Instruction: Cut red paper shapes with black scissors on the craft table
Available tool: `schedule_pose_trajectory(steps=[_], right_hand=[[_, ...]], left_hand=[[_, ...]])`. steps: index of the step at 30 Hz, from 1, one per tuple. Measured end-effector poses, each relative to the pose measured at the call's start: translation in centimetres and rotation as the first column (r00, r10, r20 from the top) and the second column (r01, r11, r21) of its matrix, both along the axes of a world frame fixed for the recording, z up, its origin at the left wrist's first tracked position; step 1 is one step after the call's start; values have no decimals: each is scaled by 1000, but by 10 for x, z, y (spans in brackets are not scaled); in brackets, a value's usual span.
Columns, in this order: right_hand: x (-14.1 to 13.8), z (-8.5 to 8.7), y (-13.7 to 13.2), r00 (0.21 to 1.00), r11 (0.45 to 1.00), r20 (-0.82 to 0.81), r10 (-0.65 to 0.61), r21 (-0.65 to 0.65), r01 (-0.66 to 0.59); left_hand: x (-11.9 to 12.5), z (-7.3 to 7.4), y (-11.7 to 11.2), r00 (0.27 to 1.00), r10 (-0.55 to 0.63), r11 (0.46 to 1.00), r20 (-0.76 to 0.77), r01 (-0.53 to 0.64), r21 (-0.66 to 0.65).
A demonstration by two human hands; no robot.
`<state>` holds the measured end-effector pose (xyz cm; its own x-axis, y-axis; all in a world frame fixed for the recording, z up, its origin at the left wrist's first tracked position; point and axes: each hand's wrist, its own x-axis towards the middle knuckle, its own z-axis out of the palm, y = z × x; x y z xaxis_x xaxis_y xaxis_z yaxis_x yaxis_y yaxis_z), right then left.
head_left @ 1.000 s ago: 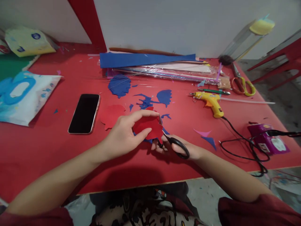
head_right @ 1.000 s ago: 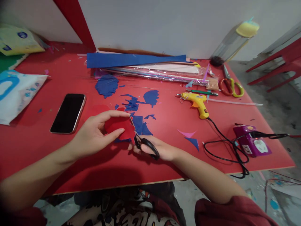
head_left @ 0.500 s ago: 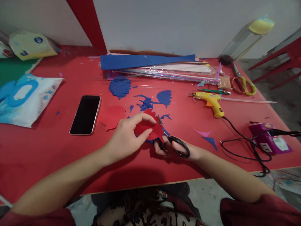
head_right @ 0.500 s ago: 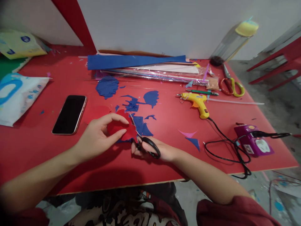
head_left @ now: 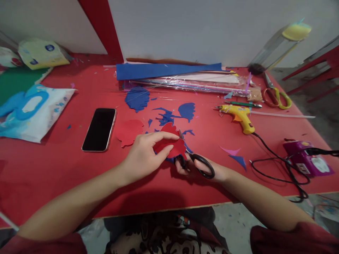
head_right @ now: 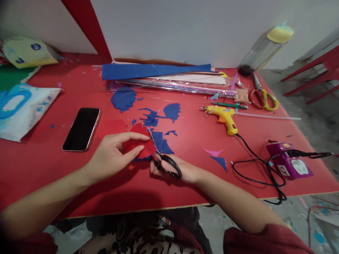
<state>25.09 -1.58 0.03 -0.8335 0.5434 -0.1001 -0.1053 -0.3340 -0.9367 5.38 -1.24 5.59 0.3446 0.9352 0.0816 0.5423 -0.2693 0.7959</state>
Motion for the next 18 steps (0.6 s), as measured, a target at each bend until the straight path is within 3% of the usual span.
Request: schedule_pose_trajectory(steps=[13, 18], right_hand=[[2, -6, -5, 996, 994, 64, -65, -89, 71], [0, -4, -4, 997, 998, 68, -44, -35, 46]], left_hand=[[-1, -5, 1, 996, 8, 1000, 93, -10, 22], [0, -4, 1, 992, 11, 1000, 124, -12, 3]])
